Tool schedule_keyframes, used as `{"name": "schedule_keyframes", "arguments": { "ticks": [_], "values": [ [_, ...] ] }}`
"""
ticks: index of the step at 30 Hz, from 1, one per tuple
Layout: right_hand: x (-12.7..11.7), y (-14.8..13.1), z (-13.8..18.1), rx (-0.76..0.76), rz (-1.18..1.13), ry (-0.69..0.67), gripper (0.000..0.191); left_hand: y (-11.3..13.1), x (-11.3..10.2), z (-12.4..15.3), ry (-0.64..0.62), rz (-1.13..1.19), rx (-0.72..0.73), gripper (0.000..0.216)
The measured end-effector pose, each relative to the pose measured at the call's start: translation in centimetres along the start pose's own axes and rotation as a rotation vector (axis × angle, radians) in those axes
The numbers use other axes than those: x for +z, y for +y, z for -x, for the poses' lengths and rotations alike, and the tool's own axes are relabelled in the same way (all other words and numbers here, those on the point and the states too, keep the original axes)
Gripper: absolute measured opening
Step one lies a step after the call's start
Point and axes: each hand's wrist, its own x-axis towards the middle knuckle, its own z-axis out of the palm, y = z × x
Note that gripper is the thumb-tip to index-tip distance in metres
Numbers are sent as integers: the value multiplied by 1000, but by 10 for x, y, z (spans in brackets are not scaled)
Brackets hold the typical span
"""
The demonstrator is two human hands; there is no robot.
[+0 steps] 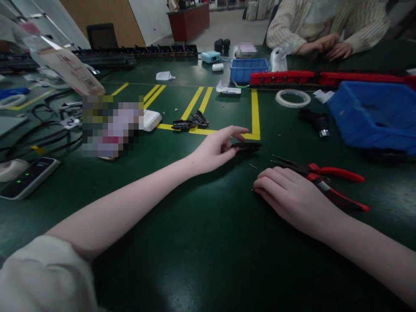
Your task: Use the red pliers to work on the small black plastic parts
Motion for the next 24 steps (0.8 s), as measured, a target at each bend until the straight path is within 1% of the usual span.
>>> {"name": "schedule_keyframes", "arguments": {
  "ticks": [2,4,6,8,11,13,14,16,18,24],
  "values": [
    [0,0,0,16,31,9,17,2,4,0,-14,166,-88,44],
    [-1,0,1,29,23,32,16,6,8,0,-28,314,-168,41],
    [-2,0,3,25,-28,40,15,12,12,1,-54,398,-220,37],
    [-4,2,4,15,-91,53,15,17,13,1,-92,414,-234,33],
    [-7,7,6,43,-109,147,16,23,14,3,-132,370,-235,31],
    [-8,13,7,96,-91,215,21,25,14,4,-150,314,-230,30],
    [-8,16,8,126,-90,227,22,26,13,4,-161,275,-224,30],
    [-7,20,9,171,-105,213,20,28,13,4,-174,180,-202,29],
    [-6,23,10,183,-119,184,16,31,13,4,-172,91,-173,28],
    [-4,19,9,112,-90,174,13,37,14,5,-146,-32,-114,25]
  ]
}}
